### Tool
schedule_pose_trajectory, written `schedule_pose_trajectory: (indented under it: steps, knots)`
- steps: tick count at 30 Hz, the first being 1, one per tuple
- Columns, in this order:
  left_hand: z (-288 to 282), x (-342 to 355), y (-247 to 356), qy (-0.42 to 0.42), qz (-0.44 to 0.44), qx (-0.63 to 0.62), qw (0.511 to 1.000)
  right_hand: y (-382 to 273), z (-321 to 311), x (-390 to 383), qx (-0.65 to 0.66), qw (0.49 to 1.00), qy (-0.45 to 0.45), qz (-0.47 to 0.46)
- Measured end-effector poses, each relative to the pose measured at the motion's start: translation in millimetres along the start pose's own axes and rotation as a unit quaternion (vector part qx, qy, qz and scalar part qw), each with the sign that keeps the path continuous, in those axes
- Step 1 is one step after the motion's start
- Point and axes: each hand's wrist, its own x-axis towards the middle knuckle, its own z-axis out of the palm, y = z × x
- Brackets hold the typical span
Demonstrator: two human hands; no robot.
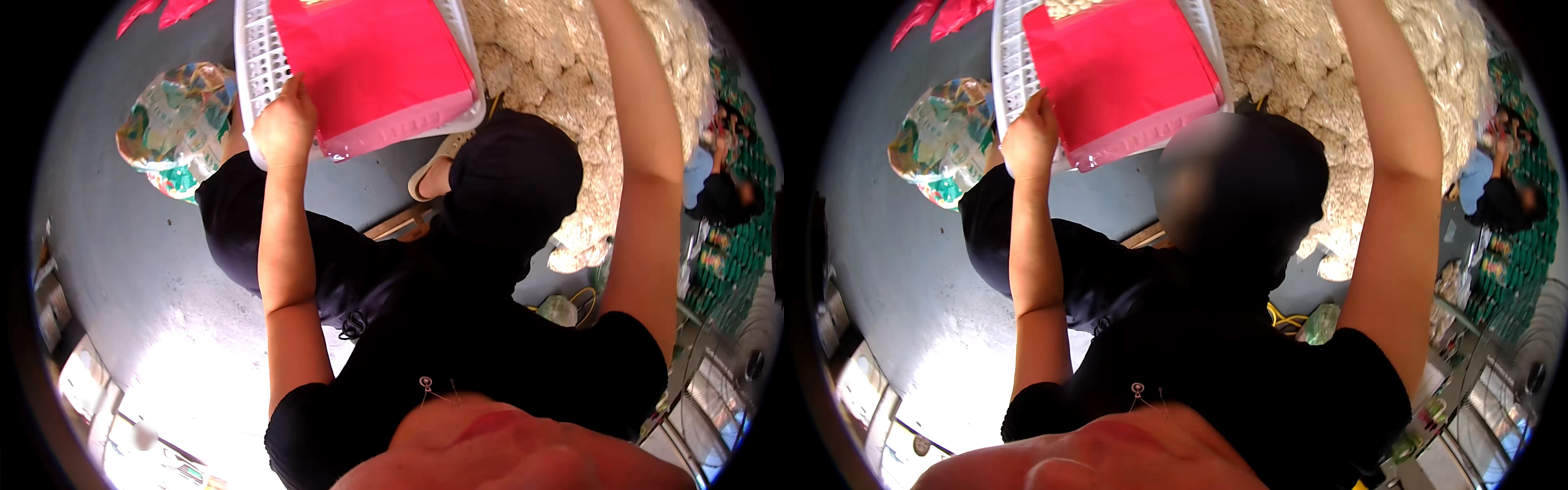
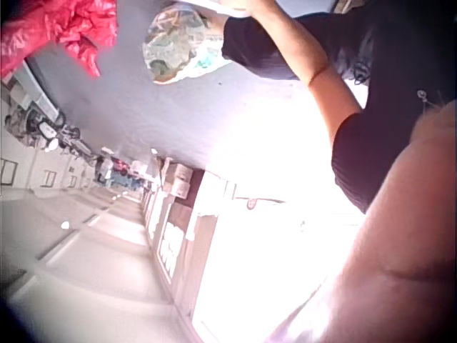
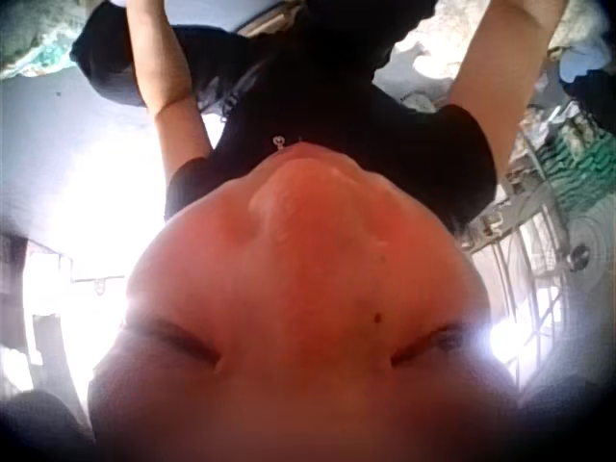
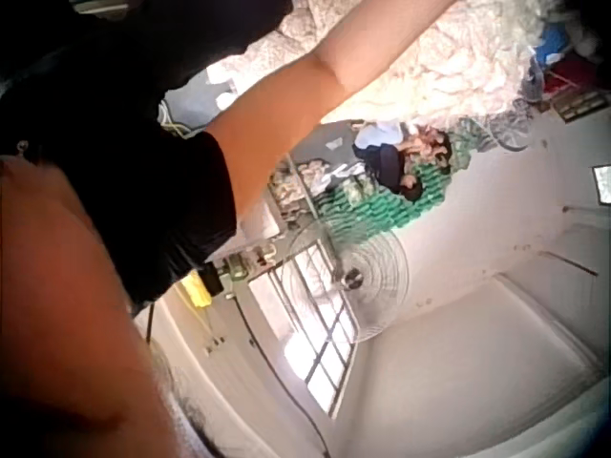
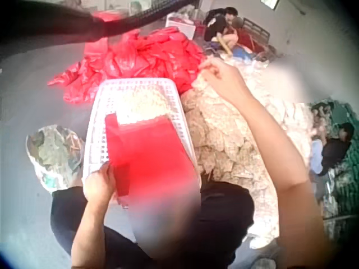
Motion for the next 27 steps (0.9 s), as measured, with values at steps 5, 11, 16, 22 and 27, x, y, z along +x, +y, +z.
schedule_pose_trajectory:
  steps: [5, 11, 16, 22, 27]
  knots:
    - [8.5, -8.7, 11.3, 0.012, 0.173, -0.045, 0.984, 161.8, 53.0, -358.1, -0.237, 0.779, -0.492, 0.307]
    - [45.7, -27.3, 36.7, 0.018, 0.267, -0.022, 0.963, 153.2, 109.0, -625.6, -0.039, 0.719, -0.376, 0.584]
    - [49.1, -26.0, 33.7, 0.057, 0.308, -0.025, 0.949, 104.3, 190.8, -613.9, 0.347, 0.509, 0.038, 0.787]
    - [48.0, -29.4, 37.1, 0.050, 0.286, -0.032, 0.956, 89.1, 216.8, -539.1, 0.150, 0.453, 0.324, 0.817]
    - [51.0, -28.4, 35.9, 0.050, 0.277, -0.045, 0.959, 125.6, 190.0, -554.2, -0.003, 0.536, 0.070, 0.841]
